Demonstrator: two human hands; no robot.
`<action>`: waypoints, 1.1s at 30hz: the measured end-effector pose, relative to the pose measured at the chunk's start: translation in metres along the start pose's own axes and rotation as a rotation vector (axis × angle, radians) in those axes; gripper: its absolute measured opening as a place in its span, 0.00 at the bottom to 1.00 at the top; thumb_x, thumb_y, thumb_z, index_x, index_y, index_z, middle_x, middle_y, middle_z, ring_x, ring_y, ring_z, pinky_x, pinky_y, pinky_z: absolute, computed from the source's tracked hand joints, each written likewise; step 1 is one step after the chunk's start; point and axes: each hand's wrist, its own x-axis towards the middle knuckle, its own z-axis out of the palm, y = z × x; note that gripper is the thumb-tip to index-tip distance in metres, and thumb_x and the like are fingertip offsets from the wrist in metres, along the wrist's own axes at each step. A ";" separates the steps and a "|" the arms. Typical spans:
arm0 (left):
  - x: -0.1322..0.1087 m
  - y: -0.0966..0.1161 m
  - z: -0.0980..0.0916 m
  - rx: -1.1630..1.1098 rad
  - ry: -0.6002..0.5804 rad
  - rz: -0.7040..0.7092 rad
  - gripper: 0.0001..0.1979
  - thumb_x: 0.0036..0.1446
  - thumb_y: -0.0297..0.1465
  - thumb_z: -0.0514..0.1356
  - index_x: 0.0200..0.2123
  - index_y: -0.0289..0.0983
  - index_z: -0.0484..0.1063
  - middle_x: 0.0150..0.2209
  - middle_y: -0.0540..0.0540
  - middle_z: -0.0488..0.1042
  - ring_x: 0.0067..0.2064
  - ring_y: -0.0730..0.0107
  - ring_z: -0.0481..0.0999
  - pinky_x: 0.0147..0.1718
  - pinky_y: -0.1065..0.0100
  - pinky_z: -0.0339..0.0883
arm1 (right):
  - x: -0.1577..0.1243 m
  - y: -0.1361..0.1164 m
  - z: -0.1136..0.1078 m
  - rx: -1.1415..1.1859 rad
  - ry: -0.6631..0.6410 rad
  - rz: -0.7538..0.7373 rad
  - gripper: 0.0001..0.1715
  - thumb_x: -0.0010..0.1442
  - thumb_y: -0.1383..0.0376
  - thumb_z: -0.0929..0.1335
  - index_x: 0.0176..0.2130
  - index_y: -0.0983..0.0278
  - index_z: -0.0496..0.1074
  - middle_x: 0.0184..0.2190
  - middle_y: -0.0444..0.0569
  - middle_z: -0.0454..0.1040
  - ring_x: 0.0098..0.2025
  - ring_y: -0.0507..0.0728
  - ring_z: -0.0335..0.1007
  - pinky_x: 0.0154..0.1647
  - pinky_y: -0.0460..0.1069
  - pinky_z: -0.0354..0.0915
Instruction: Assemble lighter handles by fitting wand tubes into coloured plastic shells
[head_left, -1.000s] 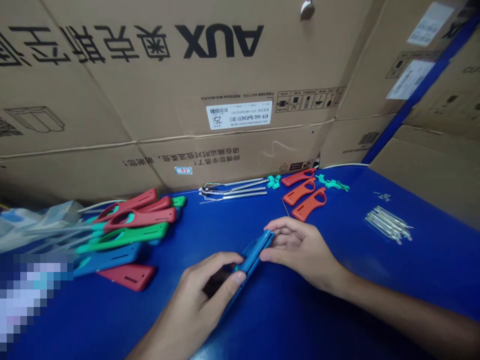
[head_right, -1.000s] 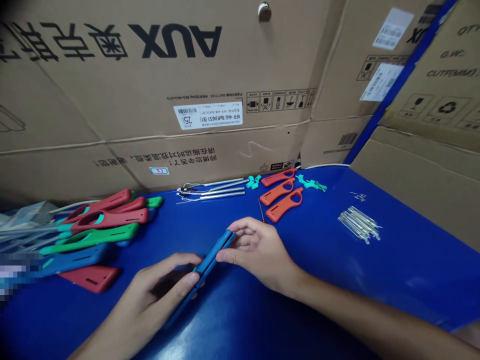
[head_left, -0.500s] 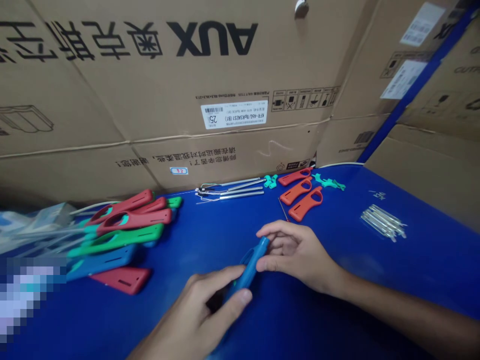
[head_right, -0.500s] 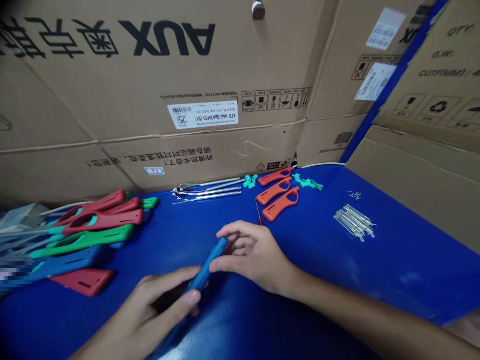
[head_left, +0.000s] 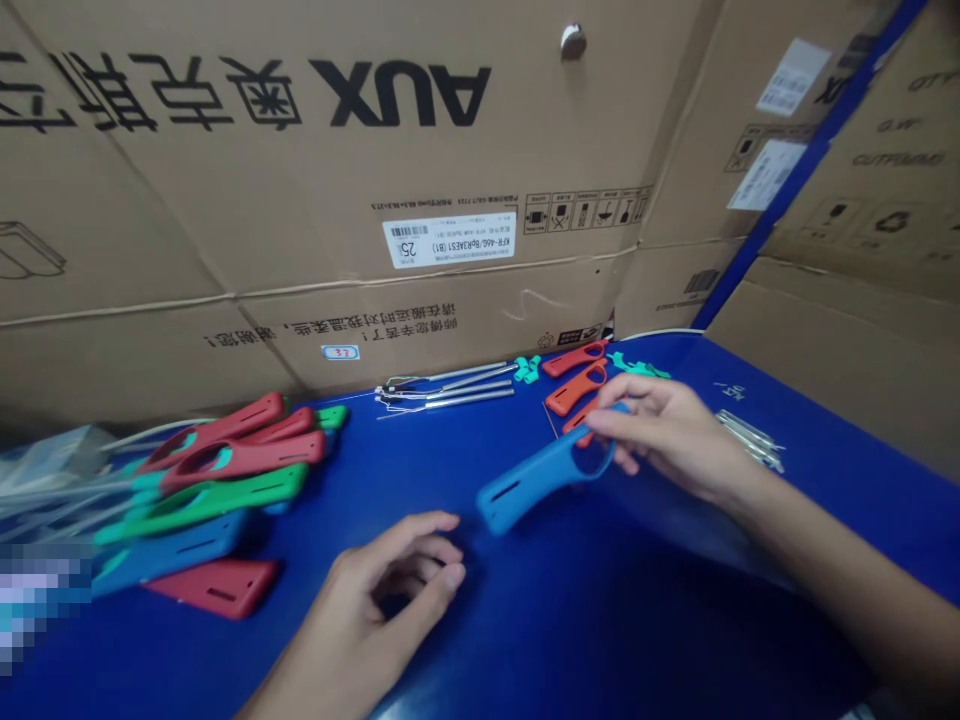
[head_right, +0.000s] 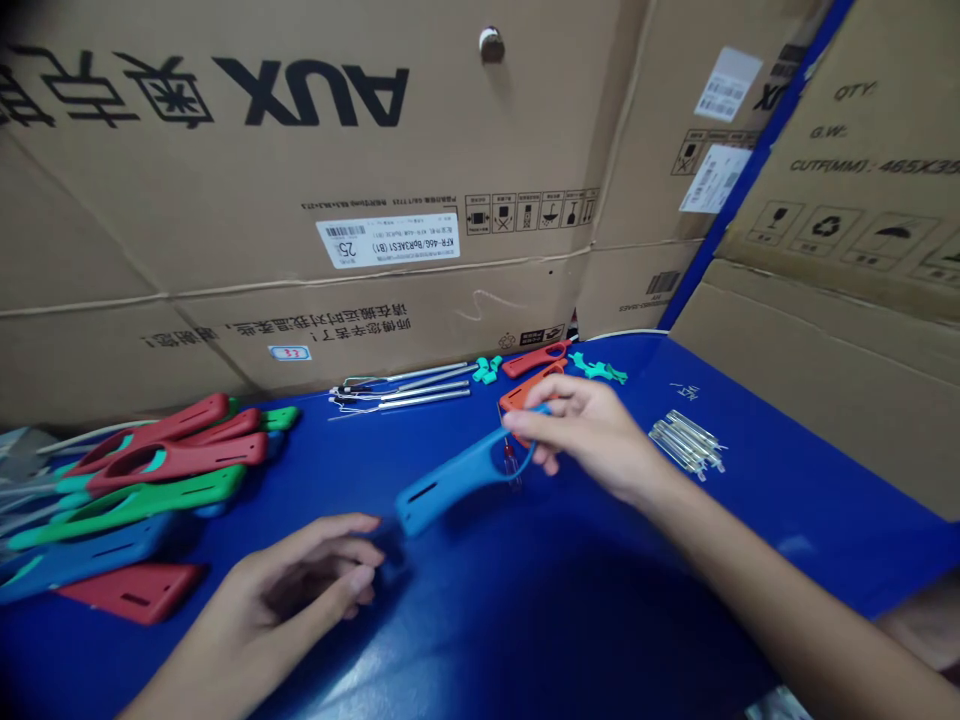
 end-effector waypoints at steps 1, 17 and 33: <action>0.000 0.001 0.001 0.025 -0.004 0.024 0.13 0.58 0.36 0.59 0.45 0.39 0.72 0.34 0.46 0.79 0.31 0.69 0.80 0.31 0.72 0.75 | 0.001 -0.003 -0.017 -0.023 0.041 0.016 0.22 0.42 0.57 0.79 0.29 0.64 0.69 0.19 0.43 0.73 0.14 0.47 0.63 0.13 0.42 0.59; -0.002 -0.002 0.003 0.297 -0.083 0.138 0.09 0.61 0.35 0.56 0.40 0.43 0.76 0.34 0.50 0.81 0.33 0.70 0.80 0.33 0.76 0.74 | 0.006 0.020 -0.085 -0.791 0.218 0.009 0.29 0.46 0.46 0.73 0.38 0.64 0.72 0.29 0.51 0.76 0.25 0.56 0.70 0.26 0.52 0.69; -0.005 0.001 -0.002 0.546 -0.014 0.427 0.11 0.64 0.27 0.52 0.43 0.40 0.74 0.37 0.49 0.79 0.38 0.72 0.79 0.40 0.75 0.71 | 0.002 0.039 -0.036 -1.252 0.007 -0.209 0.22 0.57 0.52 0.67 0.48 0.61 0.70 0.32 0.49 0.75 0.29 0.57 0.71 0.30 0.51 0.67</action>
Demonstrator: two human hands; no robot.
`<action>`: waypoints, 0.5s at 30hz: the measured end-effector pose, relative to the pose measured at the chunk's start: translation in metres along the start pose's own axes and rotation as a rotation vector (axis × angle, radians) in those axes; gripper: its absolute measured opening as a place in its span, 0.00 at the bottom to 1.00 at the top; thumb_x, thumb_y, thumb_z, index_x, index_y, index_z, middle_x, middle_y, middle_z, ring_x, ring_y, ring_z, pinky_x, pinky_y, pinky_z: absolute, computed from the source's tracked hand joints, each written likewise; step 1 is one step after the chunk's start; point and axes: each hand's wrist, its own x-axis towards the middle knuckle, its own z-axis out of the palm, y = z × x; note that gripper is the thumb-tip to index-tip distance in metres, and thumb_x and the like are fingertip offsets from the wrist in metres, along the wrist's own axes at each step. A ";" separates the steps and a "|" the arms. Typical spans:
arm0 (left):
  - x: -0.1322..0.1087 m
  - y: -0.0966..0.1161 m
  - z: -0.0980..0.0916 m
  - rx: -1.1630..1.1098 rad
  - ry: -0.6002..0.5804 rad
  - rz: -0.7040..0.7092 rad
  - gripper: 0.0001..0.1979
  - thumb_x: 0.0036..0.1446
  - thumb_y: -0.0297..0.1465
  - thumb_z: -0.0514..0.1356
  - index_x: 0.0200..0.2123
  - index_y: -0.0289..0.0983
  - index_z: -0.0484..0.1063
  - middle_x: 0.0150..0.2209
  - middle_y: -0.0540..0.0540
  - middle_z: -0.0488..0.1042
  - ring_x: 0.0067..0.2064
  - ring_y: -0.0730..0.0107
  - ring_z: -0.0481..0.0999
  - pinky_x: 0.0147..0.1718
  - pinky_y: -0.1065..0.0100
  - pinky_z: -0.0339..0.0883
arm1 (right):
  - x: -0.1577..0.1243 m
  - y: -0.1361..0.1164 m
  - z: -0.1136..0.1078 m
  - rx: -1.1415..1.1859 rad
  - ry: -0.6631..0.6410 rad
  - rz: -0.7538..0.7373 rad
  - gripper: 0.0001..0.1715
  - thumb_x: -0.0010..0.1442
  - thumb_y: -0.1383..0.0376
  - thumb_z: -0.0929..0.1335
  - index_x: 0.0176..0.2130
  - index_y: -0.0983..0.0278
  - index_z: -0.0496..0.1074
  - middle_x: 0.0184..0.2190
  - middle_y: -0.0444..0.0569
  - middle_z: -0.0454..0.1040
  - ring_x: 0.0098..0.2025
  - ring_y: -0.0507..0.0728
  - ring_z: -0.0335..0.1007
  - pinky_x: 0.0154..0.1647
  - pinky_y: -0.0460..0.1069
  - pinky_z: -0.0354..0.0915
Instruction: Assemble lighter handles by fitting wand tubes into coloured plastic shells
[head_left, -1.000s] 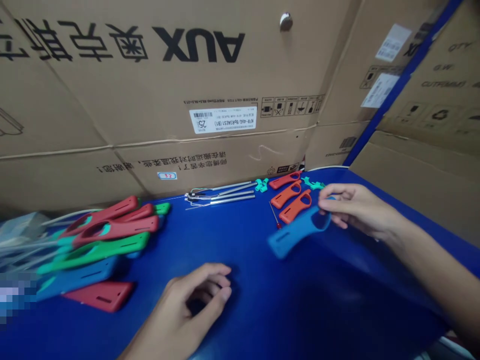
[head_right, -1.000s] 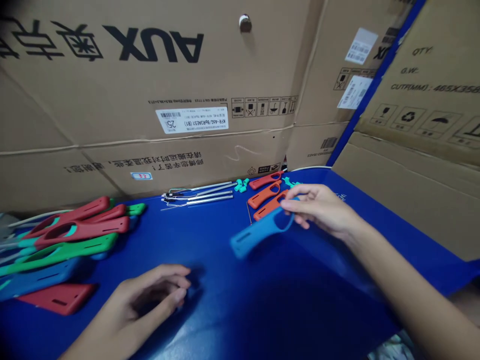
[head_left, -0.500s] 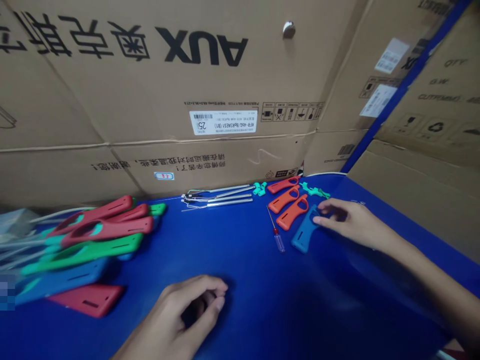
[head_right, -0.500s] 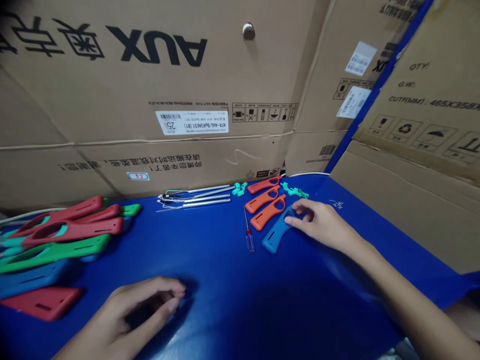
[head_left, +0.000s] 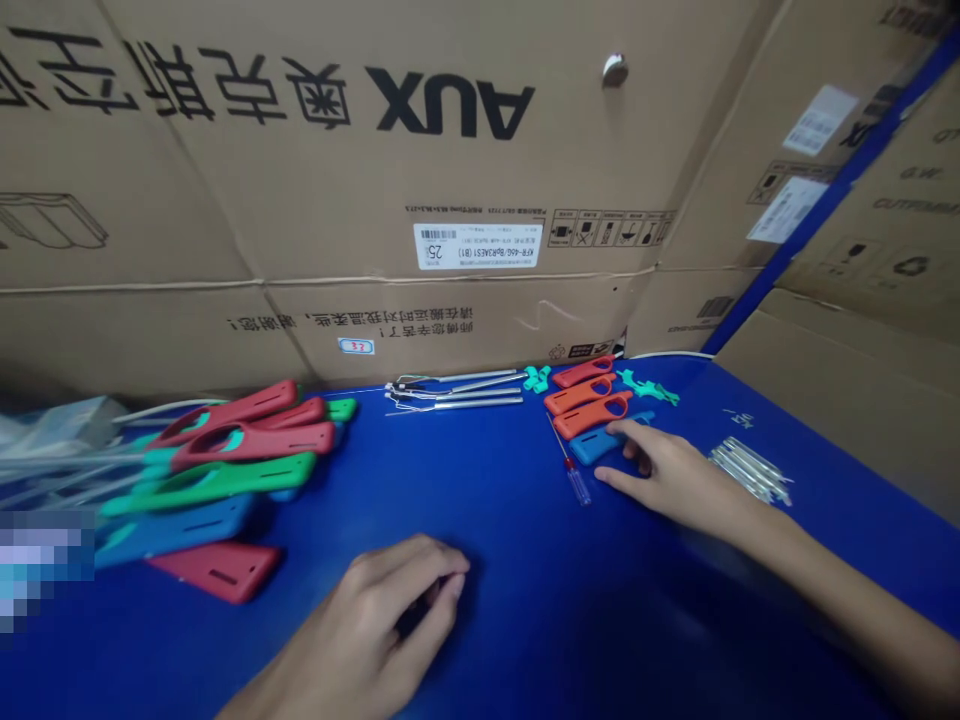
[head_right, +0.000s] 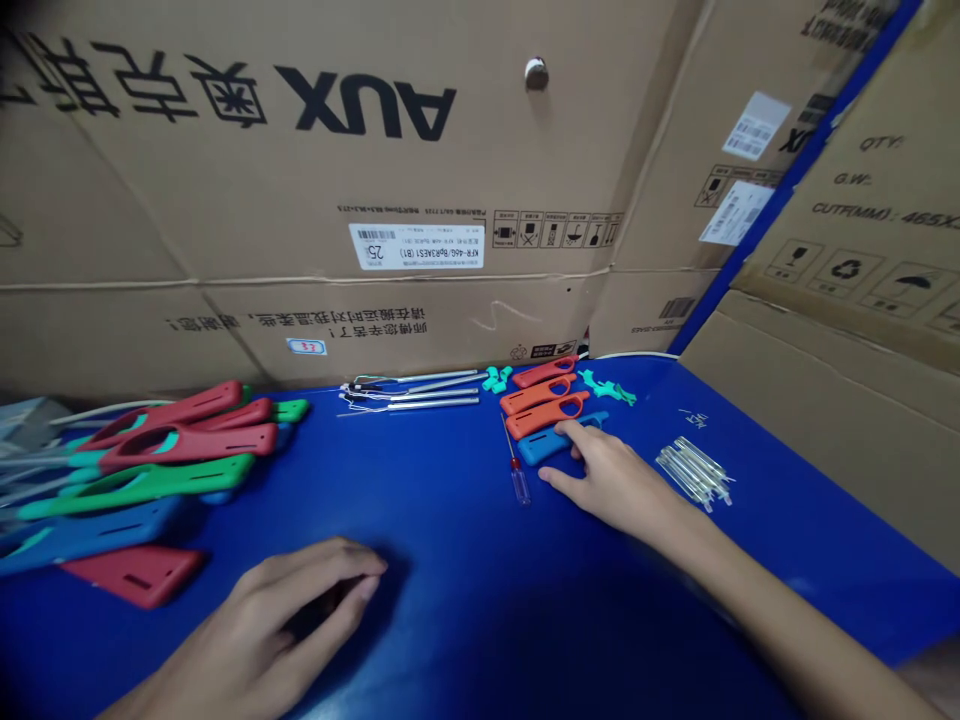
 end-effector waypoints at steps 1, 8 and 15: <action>0.000 -0.002 -0.003 0.063 0.002 0.025 0.12 0.64 0.27 0.51 0.43 0.40 0.73 0.37 0.48 0.79 0.38 0.71 0.79 0.40 0.73 0.71 | 0.001 -0.001 -0.002 0.007 0.001 -0.002 0.22 0.57 0.53 0.68 0.47 0.61 0.70 0.30 0.48 0.75 0.28 0.57 0.71 0.29 0.50 0.67; 0.007 -0.038 -0.036 0.903 0.157 -0.264 0.17 0.59 0.32 0.52 0.48 0.31 0.72 0.44 0.31 0.75 0.45 0.39 0.72 0.37 0.48 0.68 | 0.007 -0.040 -0.021 0.080 -0.039 -0.108 0.15 0.60 0.52 0.66 0.34 0.60 0.71 0.21 0.43 0.71 0.21 0.52 0.65 0.21 0.47 0.58; -0.001 -0.059 -0.055 1.056 0.049 -0.578 0.16 0.57 0.26 0.51 0.46 0.29 0.71 0.43 0.30 0.75 0.43 0.44 0.74 0.36 0.55 0.68 | 0.011 -0.077 0.007 0.044 -0.026 -0.248 0.17 0.62 0.55 0.63 0.26 0.60 0.65 0.18 0.42 0.66 0.20 0.52 0.61 0.22 0.48 0.55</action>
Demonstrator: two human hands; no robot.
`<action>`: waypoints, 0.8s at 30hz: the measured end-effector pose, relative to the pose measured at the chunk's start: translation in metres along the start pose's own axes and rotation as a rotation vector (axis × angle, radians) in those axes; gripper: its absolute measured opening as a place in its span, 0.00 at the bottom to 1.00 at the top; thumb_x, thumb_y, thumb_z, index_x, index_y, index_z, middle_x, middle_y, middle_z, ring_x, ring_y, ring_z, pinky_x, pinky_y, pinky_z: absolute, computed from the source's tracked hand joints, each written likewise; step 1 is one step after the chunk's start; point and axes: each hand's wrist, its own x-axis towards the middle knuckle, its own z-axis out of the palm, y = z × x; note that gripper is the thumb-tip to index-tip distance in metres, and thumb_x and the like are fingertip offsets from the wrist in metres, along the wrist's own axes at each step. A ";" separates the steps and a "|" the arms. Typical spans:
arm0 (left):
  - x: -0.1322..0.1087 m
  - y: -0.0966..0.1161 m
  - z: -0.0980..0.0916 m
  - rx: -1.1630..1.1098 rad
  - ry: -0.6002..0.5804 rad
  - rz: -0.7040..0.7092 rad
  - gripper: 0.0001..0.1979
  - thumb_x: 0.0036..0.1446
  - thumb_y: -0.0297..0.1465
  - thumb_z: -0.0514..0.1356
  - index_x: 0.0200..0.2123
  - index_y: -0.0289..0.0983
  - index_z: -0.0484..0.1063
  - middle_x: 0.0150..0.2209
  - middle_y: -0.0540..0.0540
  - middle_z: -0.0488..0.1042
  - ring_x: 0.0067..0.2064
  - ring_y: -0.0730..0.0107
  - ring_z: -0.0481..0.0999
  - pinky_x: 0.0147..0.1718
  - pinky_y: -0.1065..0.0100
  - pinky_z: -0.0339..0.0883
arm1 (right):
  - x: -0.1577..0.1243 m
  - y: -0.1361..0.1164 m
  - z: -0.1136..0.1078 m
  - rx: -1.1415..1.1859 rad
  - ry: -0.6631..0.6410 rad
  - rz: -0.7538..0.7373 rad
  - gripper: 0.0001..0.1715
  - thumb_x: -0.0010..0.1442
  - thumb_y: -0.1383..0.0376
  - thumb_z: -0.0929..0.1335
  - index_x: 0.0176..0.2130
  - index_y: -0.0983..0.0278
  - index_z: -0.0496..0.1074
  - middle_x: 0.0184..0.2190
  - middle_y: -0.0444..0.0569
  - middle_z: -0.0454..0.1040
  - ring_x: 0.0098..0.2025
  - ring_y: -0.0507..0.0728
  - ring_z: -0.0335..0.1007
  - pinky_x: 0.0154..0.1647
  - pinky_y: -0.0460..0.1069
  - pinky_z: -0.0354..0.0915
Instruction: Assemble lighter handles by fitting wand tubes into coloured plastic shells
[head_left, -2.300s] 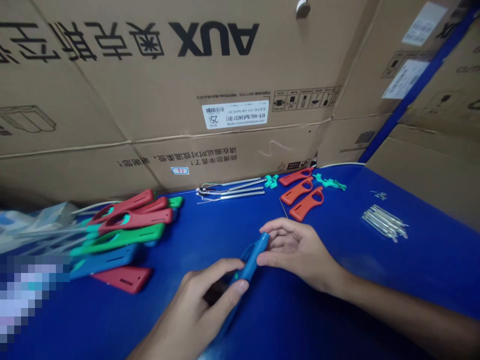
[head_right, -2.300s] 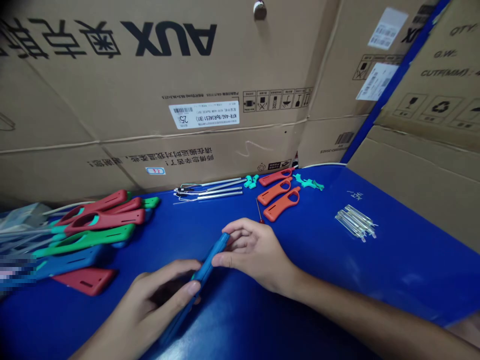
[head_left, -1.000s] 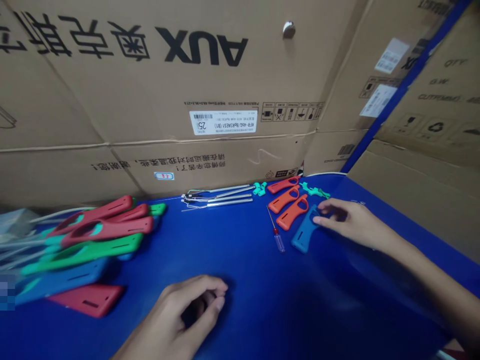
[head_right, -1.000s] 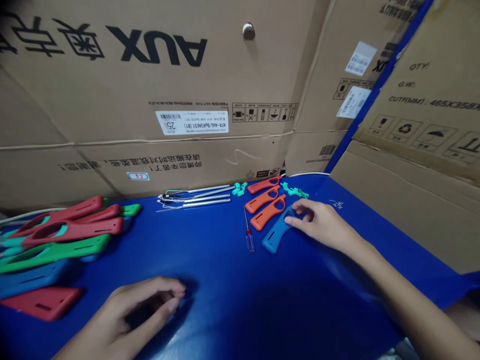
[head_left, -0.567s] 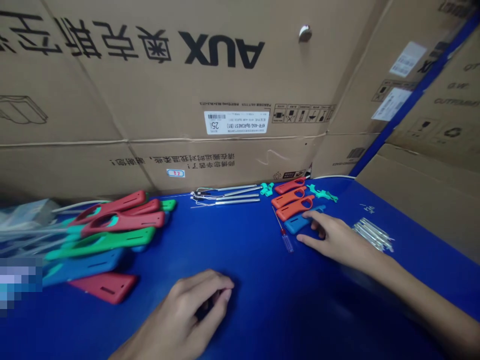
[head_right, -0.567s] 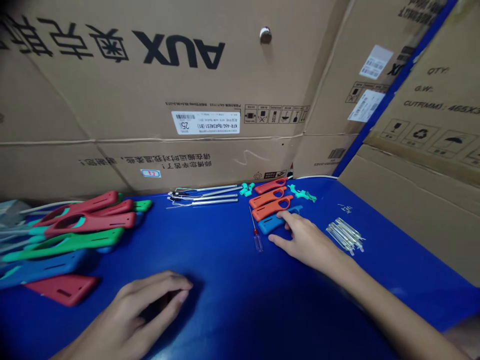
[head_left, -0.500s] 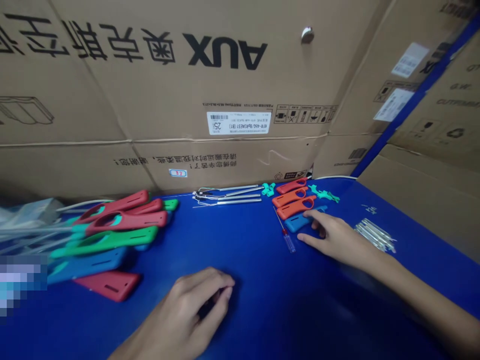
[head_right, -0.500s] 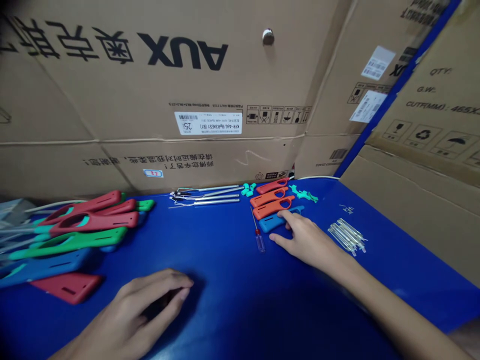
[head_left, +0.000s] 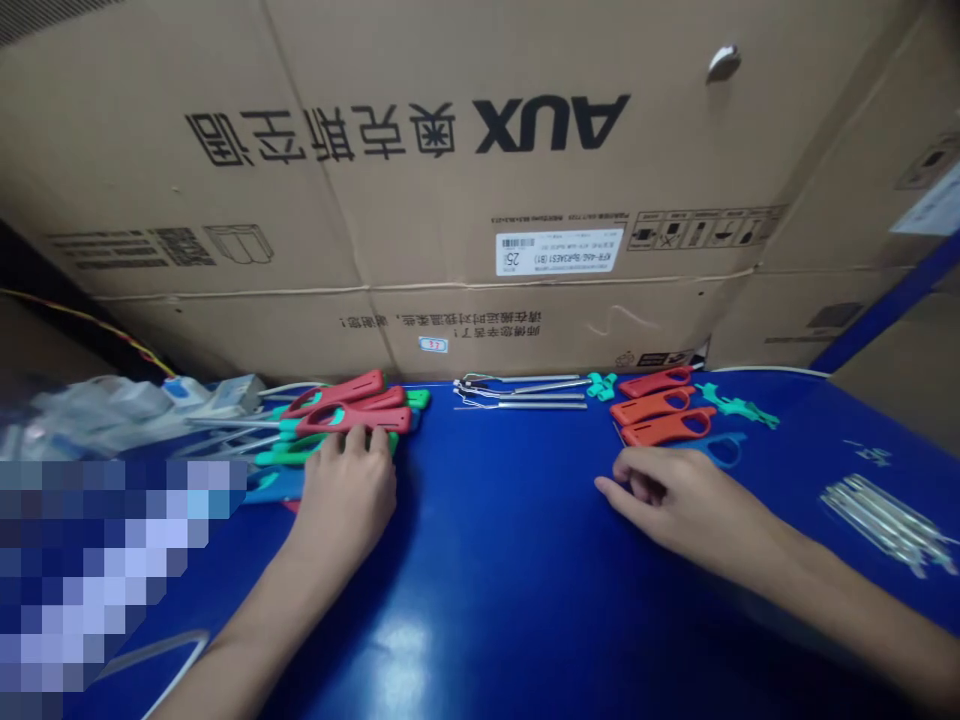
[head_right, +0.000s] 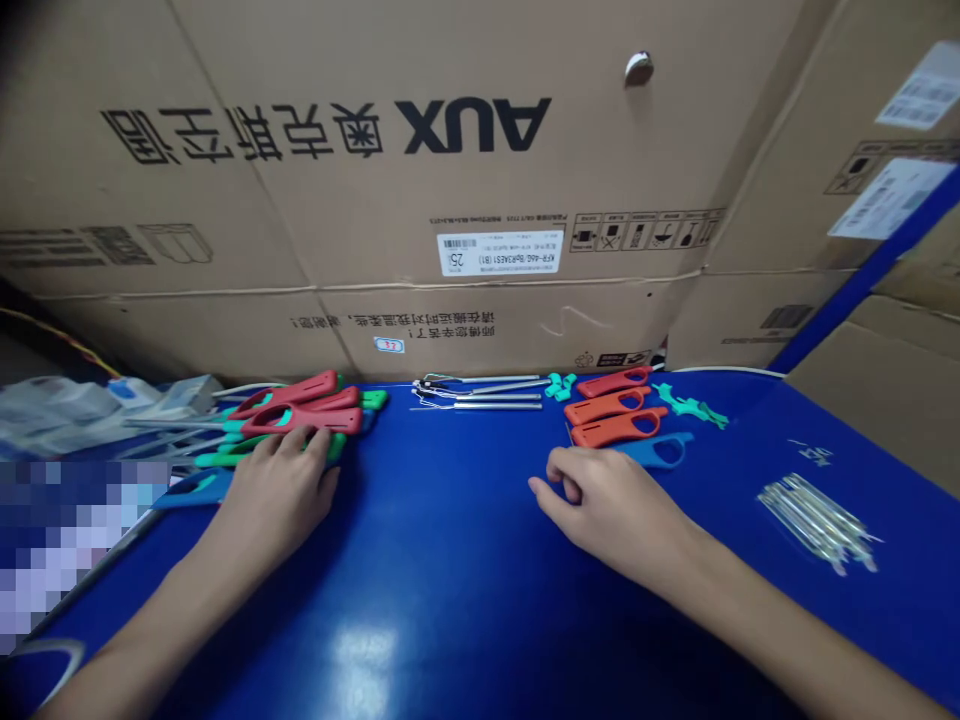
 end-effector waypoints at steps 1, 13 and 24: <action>0.000 -0.002 0.001 0.005 -0.002 0.013 0.15 0.56 0.24 0.51 0.44 0.30 0.72 0.42 0.32 0.75 0.42 0.46 0.75 0.36 0.56 0.68 | -0.001 0.000 0.005 -0.022 0.014 -0.013 0.18 0.63 0.55 0.63 0.25 0.61 0.64 0.18 0.42 0.65 0.20 0.52 0.60 0.22 0.48 0.55; -0.023 0.030 -0.025 -0.257 0.282 0.420 0.16 0.61 0.21 0.51 0.50 0.34 0.71 0.44 0.37 0.74 0.47 0.53 0.72 0.51 0.48 0.61 | -0.017 -0.003 0.013 0.170 0.091 -0.137 0.15 0.65 0.59 0.63 0.29 0.61 0.68 0.24 0.44 0.68 0.25 0.52 0.63 0.28 0.48 0.60; -0.060 0.091 -0.034 -0.600 0.571 0.890 0.16 0.68 0.22 0.47 0.42 0.33 0.75 0.39 0.49 0.80 0.42 0.70 0.75 0.48 0.63 0.64 | -0.045 -0.041 0.015 0.731 -0.515 0.142 0.21 0.50 0.56 0.73 0.44 0.59 0.76 0.36 0.47 0.75 0.40 0.59 0.72 0.38 0.48 0.69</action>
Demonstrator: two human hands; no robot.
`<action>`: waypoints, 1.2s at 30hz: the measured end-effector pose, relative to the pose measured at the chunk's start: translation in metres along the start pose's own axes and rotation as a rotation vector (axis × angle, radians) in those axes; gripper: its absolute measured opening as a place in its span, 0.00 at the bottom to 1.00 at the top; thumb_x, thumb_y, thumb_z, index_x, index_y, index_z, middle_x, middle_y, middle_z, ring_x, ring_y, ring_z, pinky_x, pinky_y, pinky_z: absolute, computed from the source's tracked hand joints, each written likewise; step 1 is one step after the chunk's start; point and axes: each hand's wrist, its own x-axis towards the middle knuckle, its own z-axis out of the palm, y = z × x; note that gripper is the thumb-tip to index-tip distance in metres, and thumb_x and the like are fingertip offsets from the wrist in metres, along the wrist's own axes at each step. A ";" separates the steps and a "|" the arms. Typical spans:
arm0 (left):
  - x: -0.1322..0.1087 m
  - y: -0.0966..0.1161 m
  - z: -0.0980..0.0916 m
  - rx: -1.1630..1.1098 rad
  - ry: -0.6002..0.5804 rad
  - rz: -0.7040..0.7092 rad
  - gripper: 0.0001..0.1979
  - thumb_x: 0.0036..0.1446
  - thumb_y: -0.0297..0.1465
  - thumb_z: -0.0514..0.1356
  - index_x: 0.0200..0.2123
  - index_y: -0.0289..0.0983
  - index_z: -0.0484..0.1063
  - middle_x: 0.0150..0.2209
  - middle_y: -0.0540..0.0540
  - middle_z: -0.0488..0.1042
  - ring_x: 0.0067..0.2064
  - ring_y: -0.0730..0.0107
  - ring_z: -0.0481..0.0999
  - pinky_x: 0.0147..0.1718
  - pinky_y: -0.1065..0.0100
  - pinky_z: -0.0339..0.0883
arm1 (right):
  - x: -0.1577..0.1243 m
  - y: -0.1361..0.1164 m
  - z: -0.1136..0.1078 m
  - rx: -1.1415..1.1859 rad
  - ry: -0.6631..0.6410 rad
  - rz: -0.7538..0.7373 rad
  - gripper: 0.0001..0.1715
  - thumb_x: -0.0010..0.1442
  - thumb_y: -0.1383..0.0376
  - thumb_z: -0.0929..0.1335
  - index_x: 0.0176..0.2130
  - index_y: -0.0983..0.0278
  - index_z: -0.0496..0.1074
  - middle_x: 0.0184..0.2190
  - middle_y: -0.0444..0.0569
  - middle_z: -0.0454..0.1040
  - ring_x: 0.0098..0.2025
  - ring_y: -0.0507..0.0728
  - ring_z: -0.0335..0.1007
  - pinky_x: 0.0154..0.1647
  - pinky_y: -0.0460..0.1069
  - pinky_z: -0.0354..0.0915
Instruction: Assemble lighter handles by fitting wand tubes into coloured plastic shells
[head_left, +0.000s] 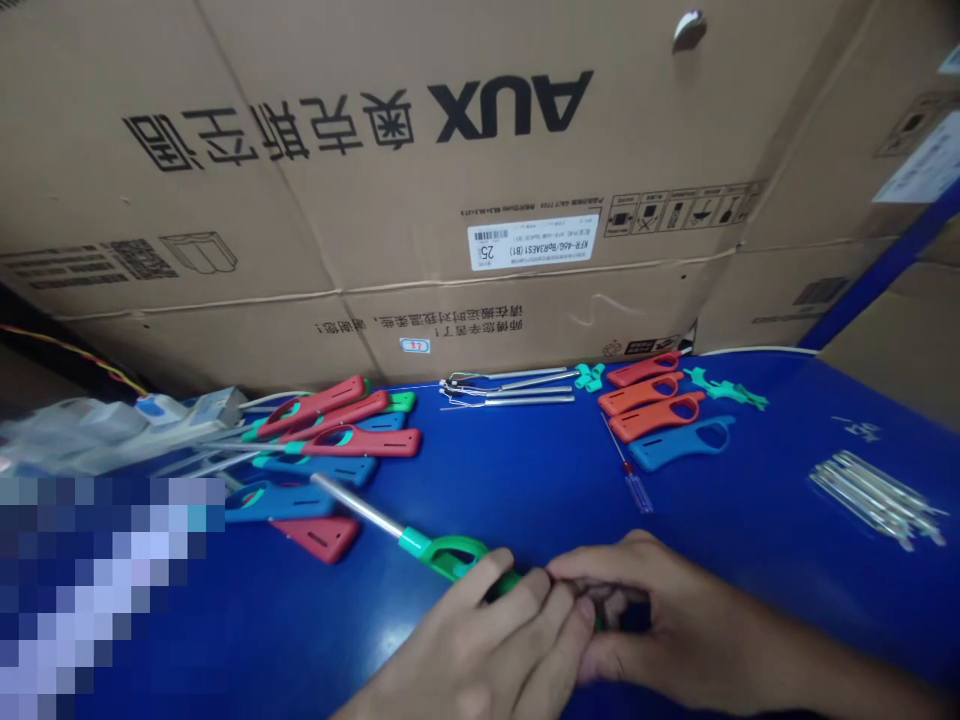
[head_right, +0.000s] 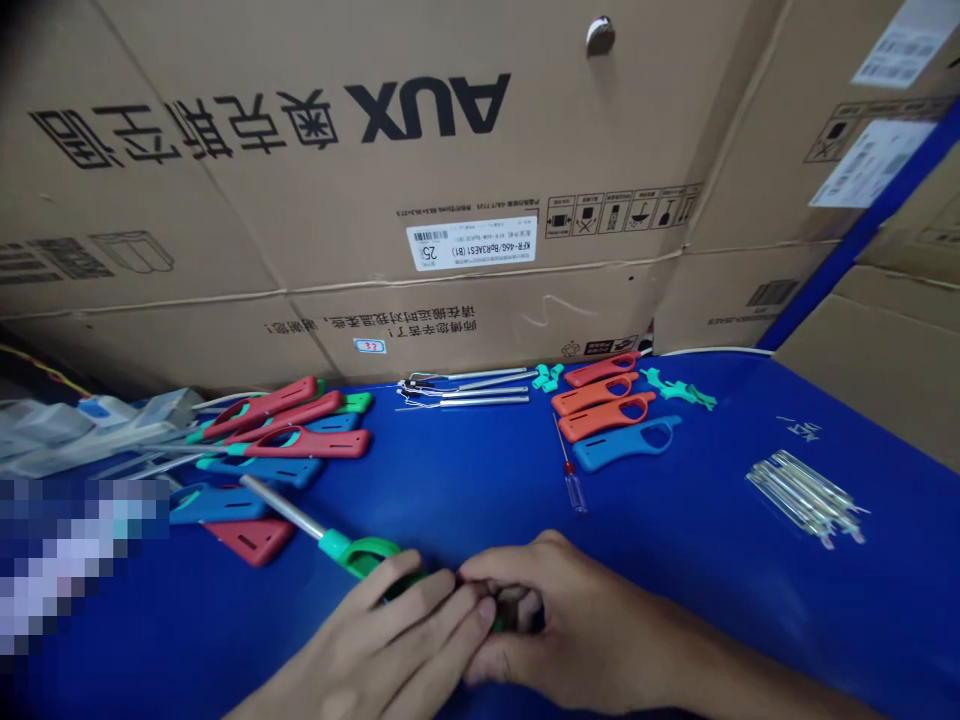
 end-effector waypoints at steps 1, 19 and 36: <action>0.001 -0.001 -0.001 -0.029 0.001 -0.014 0.16 0.68 0.22 0.47 0.41 0.33 0.75 0.39 0.48 0.81 0.41 0.70 0.75 0.47 0.63 0.65 | 0.001 0.000 0.000 0.014 0.009 -0.016 0.17 0.52 0.58 0.71 0.42 0.60 0.77 0.33 0.47 0.75 0.38 0.58 0.71 0.36 0.48 0.69; -0.010 -0.031 -0.012 0.035 -0.121 -0.266 0.13 0.67 0.31 0.50 0.50 0.31 0.67 0.31 0.42 0.74 0.31 0.60 0.75 0.24 0.63 0.71 | -0.001 -0.004 -0.064 -0.005 0.135 -0.058 0.17 0.61 0.57 0.63 0.39 0.64 0.74 0.28 0.50 0.77 0.30 0.58 0.75 0.29 0.51 0.70; -0.015 -0.008 -0.003 0.065 -0.071 -0.108 0.21 0.69 0.23 0.43 0.28 0.37 0.69 0.18 0.59 0.64 0.19 0.78 0.65 0.59 0.54 0.56 | -0.032 -0.002 -0.014 -1.137 0.247 -0.464 0.04 0.54 0.68 0.66 0.31 0.59 0.66 0.20 0.39 0.71 0.17 0.53 0.66 0.16 0.50 0.52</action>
